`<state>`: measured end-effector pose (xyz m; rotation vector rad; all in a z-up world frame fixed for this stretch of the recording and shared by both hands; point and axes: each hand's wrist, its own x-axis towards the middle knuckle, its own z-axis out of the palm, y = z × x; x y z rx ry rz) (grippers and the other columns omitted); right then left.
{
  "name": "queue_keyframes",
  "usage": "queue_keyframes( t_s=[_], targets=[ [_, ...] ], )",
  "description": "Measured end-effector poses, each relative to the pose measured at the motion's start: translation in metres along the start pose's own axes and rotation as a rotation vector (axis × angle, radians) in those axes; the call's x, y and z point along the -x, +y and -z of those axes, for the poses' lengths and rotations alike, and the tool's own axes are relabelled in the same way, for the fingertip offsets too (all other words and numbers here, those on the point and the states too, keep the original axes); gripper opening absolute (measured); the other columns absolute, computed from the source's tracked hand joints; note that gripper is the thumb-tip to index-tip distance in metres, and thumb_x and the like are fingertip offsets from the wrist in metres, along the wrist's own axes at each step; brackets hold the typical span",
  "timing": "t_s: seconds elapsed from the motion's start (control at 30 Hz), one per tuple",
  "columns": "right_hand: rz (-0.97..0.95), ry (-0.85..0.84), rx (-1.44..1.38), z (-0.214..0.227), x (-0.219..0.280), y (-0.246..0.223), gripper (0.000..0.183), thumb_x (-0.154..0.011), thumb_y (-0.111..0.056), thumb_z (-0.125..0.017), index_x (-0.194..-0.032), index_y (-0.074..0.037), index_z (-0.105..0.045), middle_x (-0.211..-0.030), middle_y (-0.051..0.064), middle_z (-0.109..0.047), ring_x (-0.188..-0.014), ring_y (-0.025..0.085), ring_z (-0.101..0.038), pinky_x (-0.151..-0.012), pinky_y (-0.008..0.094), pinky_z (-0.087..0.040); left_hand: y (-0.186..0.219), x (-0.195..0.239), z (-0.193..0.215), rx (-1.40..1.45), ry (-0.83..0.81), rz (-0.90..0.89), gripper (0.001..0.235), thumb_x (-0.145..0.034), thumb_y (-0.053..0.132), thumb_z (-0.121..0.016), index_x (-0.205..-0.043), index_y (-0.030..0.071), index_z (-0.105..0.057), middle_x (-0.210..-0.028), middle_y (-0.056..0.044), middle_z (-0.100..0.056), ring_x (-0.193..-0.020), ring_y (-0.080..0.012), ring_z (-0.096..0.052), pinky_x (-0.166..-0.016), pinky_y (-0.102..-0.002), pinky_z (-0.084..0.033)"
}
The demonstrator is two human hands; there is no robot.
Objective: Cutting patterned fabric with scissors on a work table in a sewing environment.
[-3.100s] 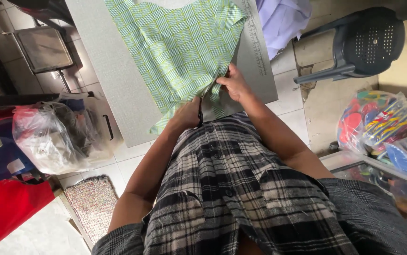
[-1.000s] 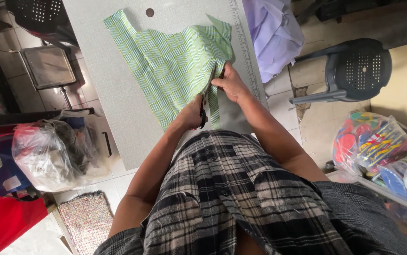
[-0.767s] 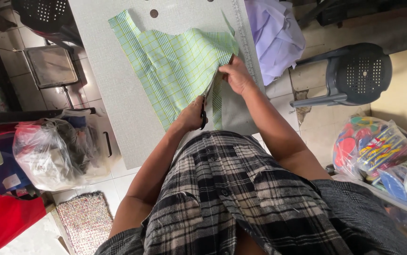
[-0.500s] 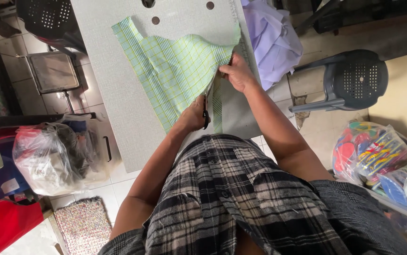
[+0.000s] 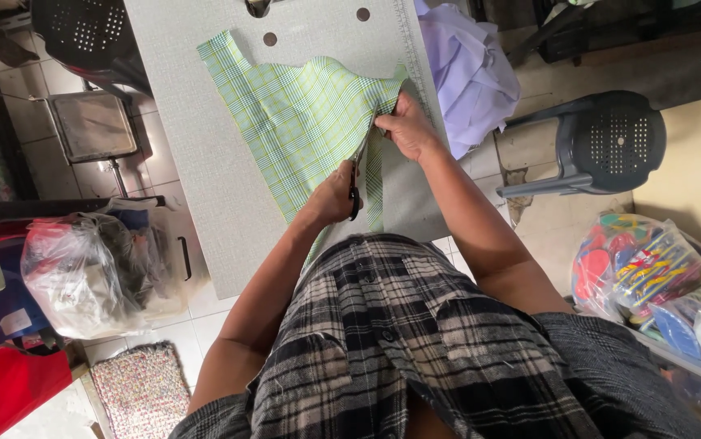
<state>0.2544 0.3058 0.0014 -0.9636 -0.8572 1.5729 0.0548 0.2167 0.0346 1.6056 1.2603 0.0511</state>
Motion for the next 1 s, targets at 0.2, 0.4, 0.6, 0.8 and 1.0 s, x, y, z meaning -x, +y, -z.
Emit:
queue_keyframes(
  t_s=[0.2,0.4,0.6,0.8,1.0],
  targets=[
    [0.029,-0.031,0.036,-0.005,0.001,-0.001,0.051,-0.073,0.02,-0.07,-0.117,-0.006,-0.065,-0.117,0.008,-0.073,-0.107,0.024,-0.071,-0.09,0.041,-0.062,0.007,-0.01,0.009,-0.019,0.019,-0.027,0.05,-0.083,0.013,-0.071,-0.124,0.008,-0.041,-0.111,-0.026,-0.06,-0.1,-0.0509,-0.068,-0.087,-0.06,-0.055],
    [0.005,-0.03,0.05,-0.015,0.01,-0.02,0.049,-0.074,0.018,-0.072,-0.116,-0.006,-0.064,-0.115,0.007,-0.074,-0.105,0.024,-0.072,-0.089,0.042,-0.063,0.001,-0.006,0.006,0.046,0.045,-0.051,0.05,-0.084,0.008,-0.07,-0.126,0.006,-0.044,-0.108,-0.025,-0.061,-0.1,-0.0508,-0.068,-0.087,-0.057,-0.055],
    [-0.113,0.044,0.034,-0.007,-0.012,-0.037,0.033,-0.08,0.005,-0.071,-0.108,-0.011,-0.064,-0.102,0.001,-0.071,-0.089,0.018,-0.073,-0.073,0.034,-0.067,-0.007,-0.005,-0.002,-0.006,0.057,-0.031,0.056,-0.083,0.011,-0.074,-0.128,0.013,-0.041,-0.115,-0.025,-0.059,-0.103,-0.0522,-0.067,-0.091,-0.06,-0.054],
    [-0.053,0.023,0.106,-0.023,-0.012,-0.066,0.034,-0.077,0.014,-0.069,-0.103,-0.007,-0.063,-0.1,0.003,-0.069,-0.091,0.019,-0.072,-0.071,0.036,-0.067,0.009,-0.003,0.005,-0.012,0.074,-0.048,0.057,-0.084,0.013,-0.075,-0.128,0.013,-0.038,-0.118,-0.028,-0.057,-0.105,-0.056,-0.065,-0.092,-0.063,-0.053],
    [-0.012,0.002,0.116,-0.04,-0.005,-0.077,0.036,-0.076,0.015,-0.067,-0.103,-0.008,-0.064,-0.097,0.003,-0.069,-0.087,0.017,-0.07,-0.07,0.031,-0.064,0.005,-0.023,0.008,0.018,0.079,-0.085,0.053,-0.086,0.013,-0.075,-0.126,0.01,-0.04,-0.114,-0.029,-0.058,-0.101,-0.0542,-0.067,-0.088,-0.062,-0.055]
  ],
)
